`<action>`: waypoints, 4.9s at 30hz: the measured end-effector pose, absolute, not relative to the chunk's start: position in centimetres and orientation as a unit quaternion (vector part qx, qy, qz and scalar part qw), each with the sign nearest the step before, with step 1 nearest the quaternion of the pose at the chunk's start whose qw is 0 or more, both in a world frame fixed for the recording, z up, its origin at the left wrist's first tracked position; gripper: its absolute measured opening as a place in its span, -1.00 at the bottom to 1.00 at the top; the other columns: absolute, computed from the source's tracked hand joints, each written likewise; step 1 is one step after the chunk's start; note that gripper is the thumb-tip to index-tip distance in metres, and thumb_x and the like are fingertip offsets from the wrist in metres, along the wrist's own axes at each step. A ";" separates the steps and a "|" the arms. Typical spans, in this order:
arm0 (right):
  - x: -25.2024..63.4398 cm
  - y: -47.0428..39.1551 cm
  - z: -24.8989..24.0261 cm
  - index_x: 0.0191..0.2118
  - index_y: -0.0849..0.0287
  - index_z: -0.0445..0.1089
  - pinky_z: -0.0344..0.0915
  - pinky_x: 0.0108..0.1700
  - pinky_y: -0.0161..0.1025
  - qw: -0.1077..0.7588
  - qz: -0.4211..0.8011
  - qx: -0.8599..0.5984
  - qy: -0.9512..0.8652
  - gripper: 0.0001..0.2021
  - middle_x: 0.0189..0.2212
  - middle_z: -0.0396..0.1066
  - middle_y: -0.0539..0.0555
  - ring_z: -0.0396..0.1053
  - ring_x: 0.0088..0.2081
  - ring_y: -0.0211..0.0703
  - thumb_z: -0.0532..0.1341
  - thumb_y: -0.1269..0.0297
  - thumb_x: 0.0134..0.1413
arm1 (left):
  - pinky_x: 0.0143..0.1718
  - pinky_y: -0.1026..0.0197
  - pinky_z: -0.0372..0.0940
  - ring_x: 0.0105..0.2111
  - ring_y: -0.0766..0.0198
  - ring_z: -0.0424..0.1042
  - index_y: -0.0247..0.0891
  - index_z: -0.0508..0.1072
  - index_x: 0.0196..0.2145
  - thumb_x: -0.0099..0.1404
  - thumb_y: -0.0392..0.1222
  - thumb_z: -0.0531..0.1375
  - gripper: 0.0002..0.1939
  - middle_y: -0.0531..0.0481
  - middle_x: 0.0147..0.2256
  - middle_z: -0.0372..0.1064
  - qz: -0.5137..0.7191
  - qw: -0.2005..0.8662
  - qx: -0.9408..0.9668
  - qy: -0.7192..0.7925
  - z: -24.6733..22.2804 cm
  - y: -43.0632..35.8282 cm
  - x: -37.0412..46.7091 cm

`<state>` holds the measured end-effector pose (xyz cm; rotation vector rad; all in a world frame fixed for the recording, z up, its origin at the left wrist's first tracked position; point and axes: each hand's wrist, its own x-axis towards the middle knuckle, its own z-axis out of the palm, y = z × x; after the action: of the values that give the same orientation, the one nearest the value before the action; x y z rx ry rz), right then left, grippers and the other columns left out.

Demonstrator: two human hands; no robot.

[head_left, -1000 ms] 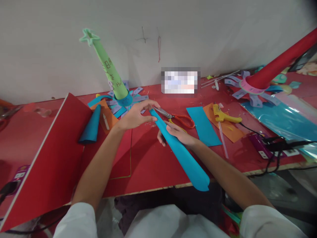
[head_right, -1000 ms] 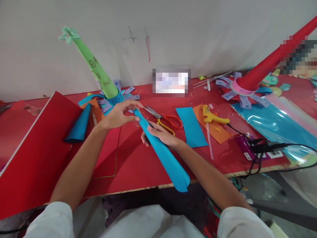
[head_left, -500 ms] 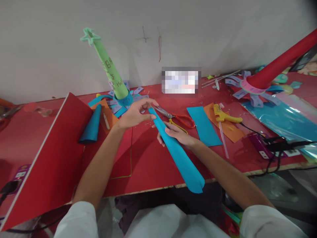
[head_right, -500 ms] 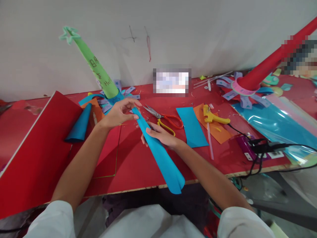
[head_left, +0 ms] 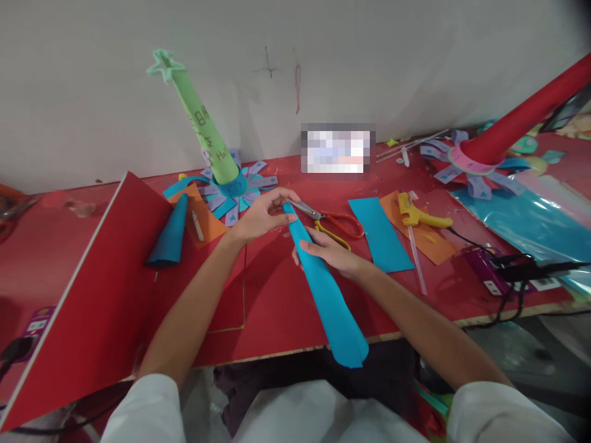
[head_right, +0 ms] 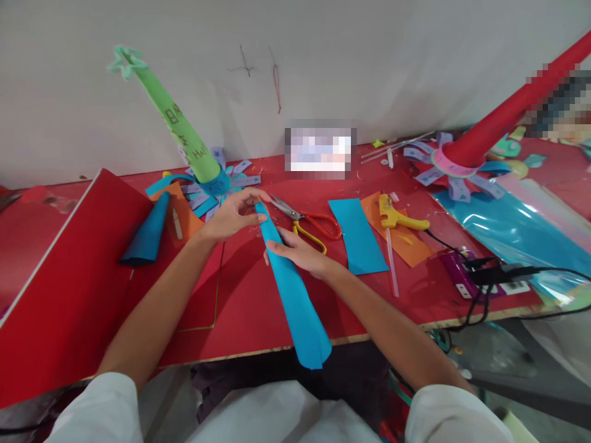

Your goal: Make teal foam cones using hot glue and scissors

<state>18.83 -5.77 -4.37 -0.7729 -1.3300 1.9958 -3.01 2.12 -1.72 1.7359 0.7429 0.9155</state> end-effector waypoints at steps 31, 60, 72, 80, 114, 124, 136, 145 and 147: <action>18.3 -5.6 -4.5 -0.10 0.13 0.30 0.23 -0.53 -0.31 0.391 0.722 -0.325 -0.469 -0.54 -0.52 0.49 -0.03 0.33 -0.58 -0.26 0.36 -0.15 0.22 | -0.26 0.24 0.34 -0.26 0.28 0.44 -0.25 0.56 -0.02 0.53 -0.03 0.19 -0.73 -0.12 -0.11 0.53 0.326 0.453 0.767 0.316 0.7 1.0 -2.2; 18.7 -5.4 -4.5 -0.09 0.19 0.36 0.32 -0.40 -0.23 0.347 0.809 -0.168 -0.444 -0.53 -0.53 0.43 -0.04 0.39 -0.52 -0.22 0.33 -0.18 0.28 | -0.01 0.14 0.50 -0.09 0.14 0.62 -0.22 0.62 -0.02 0.26 -0.04 0.50 -0.62 -0.21 -0.03 0.62 0.328 0.512 0.759 0.235 1.6 0.8 -3.1; 18.8 -6.1 -4.0 0.21 0.14 0.25 0.41 -0.35 -0.23 0.343 0.810 -0.160 -0.449 -0.38 -0.30 0.52 0.01 0.49 -0.45 -0.21 0.39 -0.13 0.25 | -0.25 0.25 0.45 -0.25 0.29 0.51 -0.23 0.57 -0.15 0.24 -0.02 0.50 -0.67 -0.07 -0.17 0.52 0.359 0.472 0.752 0.288 1.2 1.4 -3.2; 18.4 -6.2 -4.4 0.25 0.08 0.22 0.45 -0.32 -0.17 0.378 0.752 -0.211 -0.497 -0.37 -0.18 0.51 0.09 0.48 -0.40 -0.18 0.36 -0.15 0.26 | -0.20 0.21 0.42 -0.21 0.24 0.49 -0.23 0.53 -0.21 0.18 0.06 0.51 -0.61 -0.08 -0.18 0.52 0.372 0.449 0.753 0.306 1.2 1.6 -3.2; 16.3 0.4 -0.8 -0.29 0.10 0.29 0.10 -0.38 -0.27 0.417 0.555 -0.341 -0.634 -0.71 -0.43 0.19 -0.08 0.14 -0.43 -0.28 0.28 0.02 0.30 | -0.26 0.24 0.29 -0.34 0.36 0.33 -0.22 0.53 -0.21 0.18 -0.09 0.47 -0.71 0.02 -0.26 0.43 0.402 0.413 0.726 0.375 0.3 3.2 -4.1; 17.0 3.7 2.1 -0.26 0.14 0.32 0.13 -0.32 -0.24 0.284 0.447 -0.355 -0.770 -0.88 -0.41 0.28 -0.04 0.22 -0.37 -0.23 0.20 0.30 0.37 | -0.34 0.25 0.30 -0.36 0.35 0.36 -0.23 0.52 -0.20 0.14 -0.15 0.45 -0.70 0.00 -0.28 0.42 0.451 0.431 0.682 0.382 0.2 4.1 -4.2; 17.1 6.2 1.4 -0.27 0.11 0.33 0.14 -0.42 -0.27 0.311 0.547 -0.248 -0.737 -0.82 -0.48 0.28 -0.05 0.23 -0.47 -0.26 0.22 0.20 0.40 | -0.31 0.26 0.29 -0.34 0.35 0.38 -0.20 0.50 -0.18 0.10 -0.10 0.52 -0.60 0.04 -0.31 0.44 0.456 0.430 0.691 0.360 2.0 4.9 -4.3; 16.8 5.8 1.0 -0.29 0.12 0.33 0.14 -0.41 -0.28 0.333 0.541 -0.230 -0.737 -0.82 -0.47 0.25 -0.07 0.20 -0.46 -0.30 0.22 0.20 0.37 | -0.32 0.23 0.38 -0.32 0.30 0.44 -0.21 0.52 -0.11 0.10 -0.07 0.55 -0.54 0.01 -0.29 0.46 0.434 0.457 0.694 0.348 2.3 4.3 -5.1; 16.9 5.8 1.2 -0.31 0.12 0.32 0.13 -0.40 -0.27 0.333 0.528 -0.225 -0.748 -0.81 -0.46 0.23 -0.07 0.17 -0.45 -0.29 0.22 0.20 0.37 | -0.37 0.25 0.38 -0.35 0.31 0.44 -0.21 0.52 -0.09 0.10 -0.08 0.56 -0.52 0.02 -0.32 0.45 0.428 0.465 0.690 0.353 2.4 4.2 -5.1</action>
<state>16.87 5.81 1.17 -0.5888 -1.9552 1.3781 -5.13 4.21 2.38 1.6943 0.8667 1.0504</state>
